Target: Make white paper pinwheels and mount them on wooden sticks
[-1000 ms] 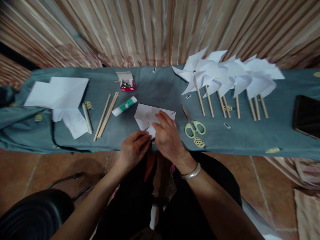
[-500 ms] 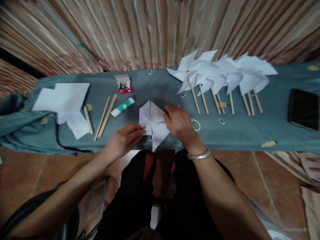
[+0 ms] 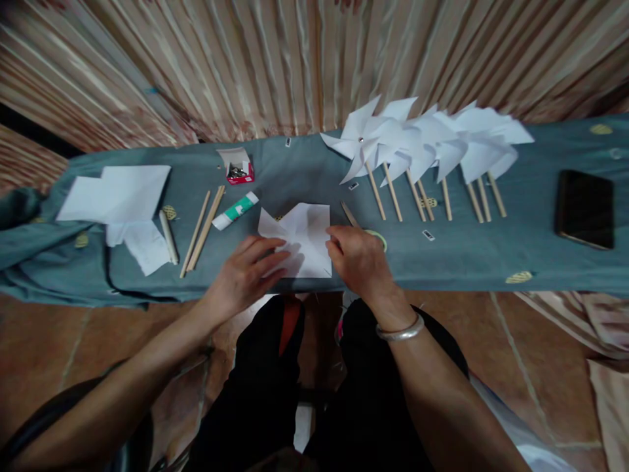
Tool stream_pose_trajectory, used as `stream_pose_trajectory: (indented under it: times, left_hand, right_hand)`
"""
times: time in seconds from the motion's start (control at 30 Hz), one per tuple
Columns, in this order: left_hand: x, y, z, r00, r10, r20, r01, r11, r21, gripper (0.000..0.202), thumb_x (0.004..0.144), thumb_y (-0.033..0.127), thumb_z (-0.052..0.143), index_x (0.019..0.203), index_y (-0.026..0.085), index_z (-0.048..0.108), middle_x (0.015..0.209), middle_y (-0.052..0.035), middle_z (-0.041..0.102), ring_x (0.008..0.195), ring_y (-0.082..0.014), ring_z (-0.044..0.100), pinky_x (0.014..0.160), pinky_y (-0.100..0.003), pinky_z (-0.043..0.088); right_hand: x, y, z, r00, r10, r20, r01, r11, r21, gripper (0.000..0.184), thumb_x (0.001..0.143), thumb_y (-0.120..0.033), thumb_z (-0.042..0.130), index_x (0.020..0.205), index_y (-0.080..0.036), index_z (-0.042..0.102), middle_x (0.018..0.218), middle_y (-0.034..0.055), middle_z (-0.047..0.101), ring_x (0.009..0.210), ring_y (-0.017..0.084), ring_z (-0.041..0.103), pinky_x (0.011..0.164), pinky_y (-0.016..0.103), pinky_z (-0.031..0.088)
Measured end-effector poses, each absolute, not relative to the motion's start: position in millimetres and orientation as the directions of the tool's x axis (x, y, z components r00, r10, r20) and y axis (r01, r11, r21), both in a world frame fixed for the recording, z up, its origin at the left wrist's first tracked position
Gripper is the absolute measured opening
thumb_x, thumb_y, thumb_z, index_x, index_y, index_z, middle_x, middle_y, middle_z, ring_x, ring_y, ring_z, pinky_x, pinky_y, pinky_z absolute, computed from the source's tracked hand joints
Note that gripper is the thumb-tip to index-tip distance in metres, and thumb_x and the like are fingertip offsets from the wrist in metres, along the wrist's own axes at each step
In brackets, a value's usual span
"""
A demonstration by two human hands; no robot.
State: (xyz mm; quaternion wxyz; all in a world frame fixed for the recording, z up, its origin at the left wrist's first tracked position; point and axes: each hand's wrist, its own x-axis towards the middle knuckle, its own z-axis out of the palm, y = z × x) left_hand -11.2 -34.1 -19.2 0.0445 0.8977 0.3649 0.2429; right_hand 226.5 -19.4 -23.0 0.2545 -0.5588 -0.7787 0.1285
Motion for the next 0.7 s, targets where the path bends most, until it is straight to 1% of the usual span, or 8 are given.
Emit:
stream_pose_trajectory:
  times: [0.07,0.13,0.27,0.4,0.5,0.6,0.7]
  left_hand:
    - [-0.4,-47.2,-23.3,0.597,0.700,0.392,0.635,-0.711,0.302,0.019,0.091,0.025,0.060,0.107,0.016,0.063,0.110,-0.0107,0.066,0.097,-0.0218,0.060,0.081,-0.037,0.056]
    - [7.1,-54.4,-28.6,0.578,0.724,0.376,0.641,-0.688,0.340,0.016,0.090,0.022,0.061,0.104,0.015,0.064,0.104,-0.0098,0.067,0.092,-0.0207,0.060,0.078,-0.035,0.056]
    - [12.0,-57.8,-36.6,0.551,0.740,0.385,0.648,-0.670,0.361,0.013,0.092,0.019,0.058,0.102,0.014,0.065,0.100,-0.0098,0.068,0.089,-0.0196,0.062,0.076,-0.033,0.057]
    - [10.9,-59.9,-37.6,0.514,0.759,0.399,0.667,-0.646,0.371,0.017,0.094,0.018,0.052,0.103,0.013,0.066,0.097,-0.0101,0.070,0.087,-0.0189,0.064,0.074,-0.032,0.057]
    - [11.0,-62.6,-37.2,0.460,0.794,0.397,0.686,-0.602,0.408,0.019,0.095,0.017,0.051,0.103,0.014,0.067,0.094,-0.0093,0.071,0.084,-0.0184,0.065,0.072,-0.031,0.057]
    - [12.3,-66.1,-38.0,0.419,0.813,0.404,0.687,-0.575,0.444,0.018,0.094,0.018,0.052,0.100,0.015,0.068,0.090,-0.0080,0.071,0.081,-0.0181,0.066,0.070,-0.030,0.057]
    - [13.3,-69.8,-40.2,0.405,0.813,0.419,0.680,-0.574,0.456,0.016,0.094,0.018,0.053,0.098,0.016,0.068,0.089,-0.0071,0.071,0.080,-0.0175,0.066,0.070,-0.030,0.056]
  right_hand:
    - [223.9,-20.8,-23.3,-0.312,0.902,0.298,0.752,0.426,-0.502,0.030,0.085,-0.013,0.048,0.101,-0.017,0.073,0.099,0.0105,0.076,0.094,0.025,0.070,0.087,0.041,0.055]
    - [221.5,-22.5,-24.6,-0.369,0.881,0.296,0.711,0.473,-0.521,0.034,0.084,-0.009,0.045,0.100,-0.016,0.073,0.103,0.0110,0.075,0.099,0.025,0.070,0.091,0.042,0.055]
    - [221.0,-24.9,-29.5,-0.417,0.870,0.262,0.688,0.491,-0.535,0.036,0.082,-0.007,0.043,0.099,-0.011,0.074,0.103,0.0136,0.075,0.099,0.025,0.070,0.093,0.042,0.055]
    - [227.4,-23.2,-31.7,-0.433,0.866,0.250,0.671,0.495,-0.552,0.038,0.079,-0.005,0.043,0.100,-0.014,0.074,0.104,0.0120,0.075,0.101,0.024,0.070,0.092,0.040,0.055]
    - [230.9,-22.2,-28.3,-0.426,0.879,0.215,0.629,0.459,-0.627,0.039,0.077,-0.004,0.045,0.101,-0.017,0.074,0.105,0.0086,0.076,0.098,0.022,0.071,0.089,0.037,0.056]
    - [229.6,-23.2,-24.0,-0.411,0.899,0.153,0.554,0.380,-0.741,0.028,0.078,-0.013,0.056,0.099,-0.020,0.074,0.104,0.0064,0.075,0.093,0.020,0.071,0.081,0.033,0.057]
    - [225.1,-23.7,-23.1,-0.400,0.910,0.113,0.499,0.320,-0.805,0.015,0.079,-0.022,0.063,0.087,-0.019,0.075,0.103,0.0078,0.075,0.092,0.020,0.071,0.082,0.033,0.056]
